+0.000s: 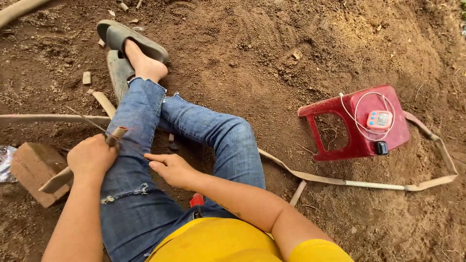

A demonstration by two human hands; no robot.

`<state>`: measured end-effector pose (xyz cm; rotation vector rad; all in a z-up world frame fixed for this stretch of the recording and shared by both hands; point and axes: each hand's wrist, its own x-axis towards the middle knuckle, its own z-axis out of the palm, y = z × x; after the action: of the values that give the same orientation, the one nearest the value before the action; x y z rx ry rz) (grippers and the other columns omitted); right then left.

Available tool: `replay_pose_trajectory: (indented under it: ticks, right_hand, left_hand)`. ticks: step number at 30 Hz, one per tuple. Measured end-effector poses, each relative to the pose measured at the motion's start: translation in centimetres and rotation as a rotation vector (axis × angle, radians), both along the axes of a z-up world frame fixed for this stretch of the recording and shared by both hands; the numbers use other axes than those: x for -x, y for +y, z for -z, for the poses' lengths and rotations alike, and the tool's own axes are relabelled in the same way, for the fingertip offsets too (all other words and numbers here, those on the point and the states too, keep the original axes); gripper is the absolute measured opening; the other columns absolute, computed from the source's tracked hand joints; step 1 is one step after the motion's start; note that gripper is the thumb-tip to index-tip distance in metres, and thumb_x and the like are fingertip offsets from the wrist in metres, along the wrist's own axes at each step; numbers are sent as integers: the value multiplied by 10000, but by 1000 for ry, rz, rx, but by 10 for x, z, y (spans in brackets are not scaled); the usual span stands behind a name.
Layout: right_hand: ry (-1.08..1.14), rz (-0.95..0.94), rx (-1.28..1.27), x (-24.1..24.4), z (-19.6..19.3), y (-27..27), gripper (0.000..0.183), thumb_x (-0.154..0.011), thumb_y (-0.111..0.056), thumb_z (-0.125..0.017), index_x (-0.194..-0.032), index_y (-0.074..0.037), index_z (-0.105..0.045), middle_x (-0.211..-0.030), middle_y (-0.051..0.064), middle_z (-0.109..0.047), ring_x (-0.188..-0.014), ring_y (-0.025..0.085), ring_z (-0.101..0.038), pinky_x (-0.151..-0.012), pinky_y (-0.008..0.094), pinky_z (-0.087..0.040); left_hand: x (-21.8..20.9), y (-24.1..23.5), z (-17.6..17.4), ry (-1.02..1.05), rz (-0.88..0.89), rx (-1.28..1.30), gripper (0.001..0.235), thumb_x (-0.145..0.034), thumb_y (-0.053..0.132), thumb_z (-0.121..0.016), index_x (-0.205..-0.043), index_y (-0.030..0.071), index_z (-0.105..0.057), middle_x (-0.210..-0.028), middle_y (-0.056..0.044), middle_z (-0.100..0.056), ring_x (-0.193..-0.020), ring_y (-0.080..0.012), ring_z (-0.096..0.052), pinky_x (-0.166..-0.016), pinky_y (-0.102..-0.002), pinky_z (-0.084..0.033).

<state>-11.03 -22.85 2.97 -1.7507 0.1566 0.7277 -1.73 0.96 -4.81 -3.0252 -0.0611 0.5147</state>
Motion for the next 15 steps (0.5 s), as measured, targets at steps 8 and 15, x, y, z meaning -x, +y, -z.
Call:
replay_pose_trajectory:
  ticks: [8, 15]
  right_hand:
    - [157, 30, 17, 37, -15, -36, 477, -1070, -222, -534, -1534, -188, -639, -639, -66, -460, -531, 59, -316, -476, 249, -291]
    - [-12, 25, -26, 2, 44, 0, 413, -1099, -290, -545, -1496, -270, -660, -744, 25, -682, -717, 129, -620, -660, 291, -503]
  left_hand:
    - [-6, -1, -2, 53, 8, -4, 489, -1060, 568, -538, -1023, 151, -791, -961, -82, -838, -849, -319, -811, -682, -429, -605]
    - [1, -1, 9, -63, -40, 75, 429, -972, 461, -532, -1021, 133, -806, -951, -119, -813, -1023, -334, -805, -855, -486, -619]
